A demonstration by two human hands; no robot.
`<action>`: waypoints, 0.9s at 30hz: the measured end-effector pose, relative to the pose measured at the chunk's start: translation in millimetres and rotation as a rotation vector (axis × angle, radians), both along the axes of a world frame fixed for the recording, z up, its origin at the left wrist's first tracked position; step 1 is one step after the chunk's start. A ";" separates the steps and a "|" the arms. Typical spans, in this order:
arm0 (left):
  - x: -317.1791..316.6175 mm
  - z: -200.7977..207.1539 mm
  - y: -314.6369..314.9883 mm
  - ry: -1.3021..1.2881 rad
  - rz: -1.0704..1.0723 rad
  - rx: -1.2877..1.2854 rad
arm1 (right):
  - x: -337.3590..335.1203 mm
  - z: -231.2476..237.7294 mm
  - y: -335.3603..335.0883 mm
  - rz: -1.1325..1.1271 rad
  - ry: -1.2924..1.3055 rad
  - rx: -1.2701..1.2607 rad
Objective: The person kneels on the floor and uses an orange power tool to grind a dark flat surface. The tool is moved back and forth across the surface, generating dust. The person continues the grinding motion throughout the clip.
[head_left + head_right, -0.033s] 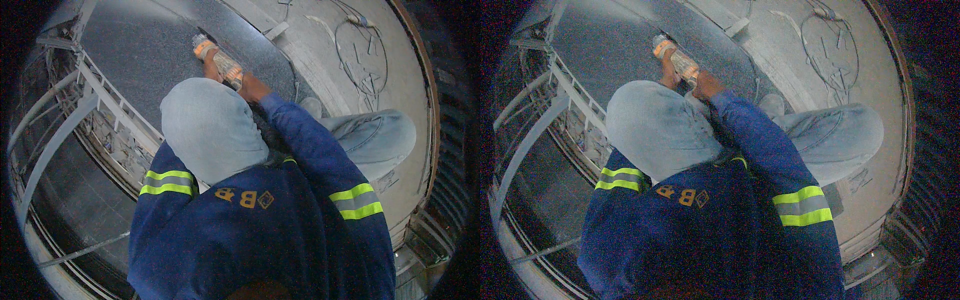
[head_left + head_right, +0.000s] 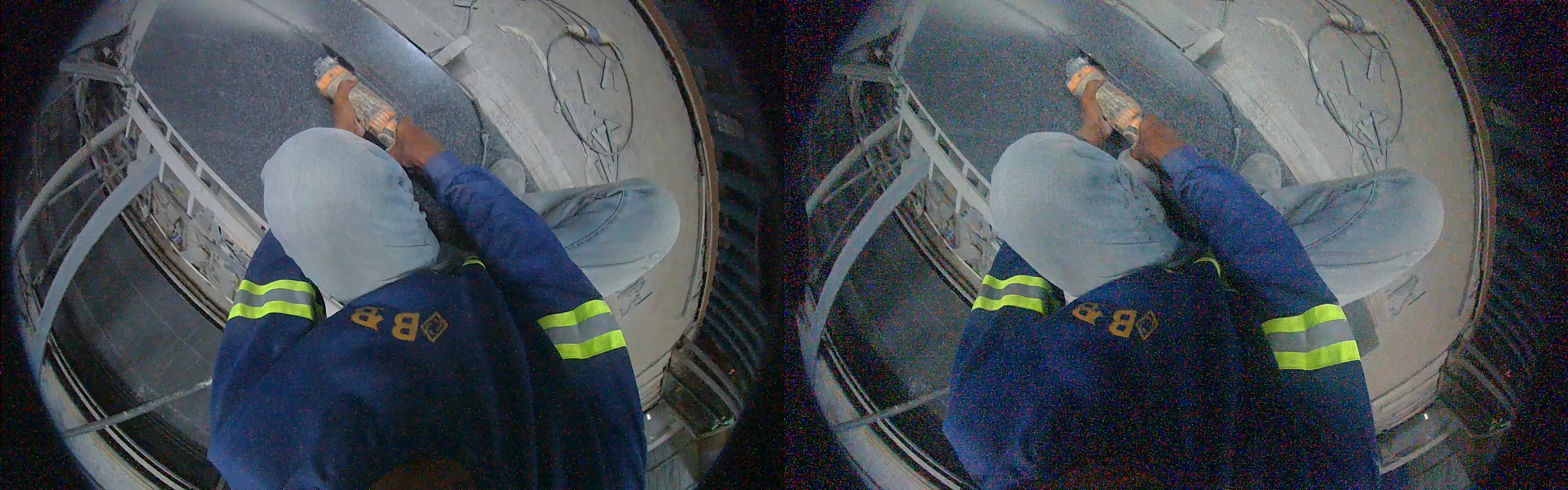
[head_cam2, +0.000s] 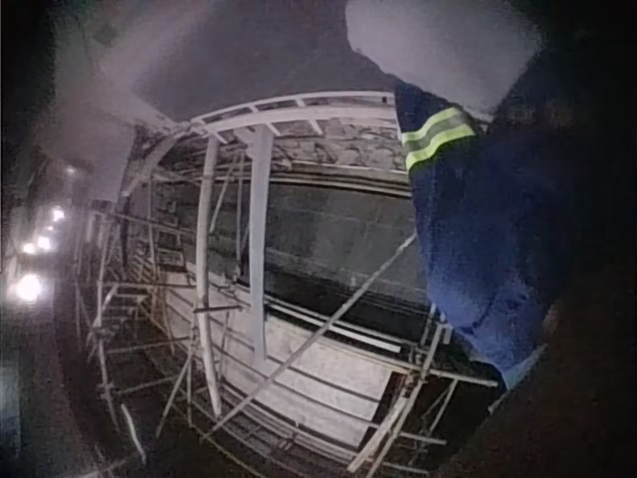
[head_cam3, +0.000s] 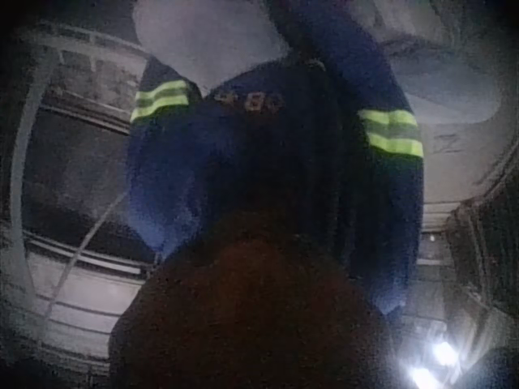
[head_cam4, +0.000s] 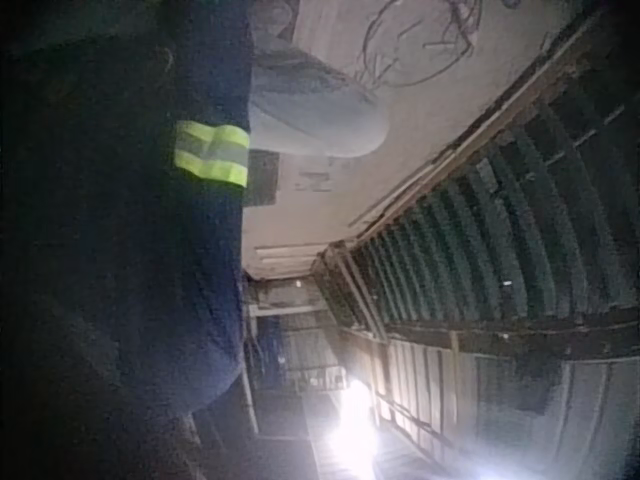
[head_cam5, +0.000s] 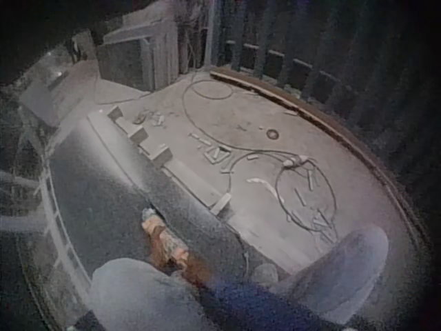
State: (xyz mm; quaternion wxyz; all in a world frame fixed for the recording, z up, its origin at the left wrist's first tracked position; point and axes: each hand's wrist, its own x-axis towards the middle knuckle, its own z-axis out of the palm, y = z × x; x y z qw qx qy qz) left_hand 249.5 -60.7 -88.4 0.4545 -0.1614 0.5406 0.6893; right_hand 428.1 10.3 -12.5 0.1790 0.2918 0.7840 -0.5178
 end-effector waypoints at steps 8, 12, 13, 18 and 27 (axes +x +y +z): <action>42.5 36.3 -3.8 -0.009 0.008 0.005 | 35.8 41.7 -3.5 -0.022 -0.090 0.019; 36.4 35.3 2.9 -0.067 0.033 -0.023 | 31.7 17.8 -6.6 -0.028 -0.123 0.039; 34.7 33.6 4.4 -0.037 0.023 -0.005 | 30.6 12.0 -6.5 -0.034 -0.104 0.039; 6.8 -6.9 -0.5 0.076 0.043 0.039 | 9.3 11.9 -1.3 -0.018 -0.004 0.024; 15.3 0.8 -0.9 0.044 0.003 0.018 | 16.6 17.3 0.8 -0.019 0.031 0.058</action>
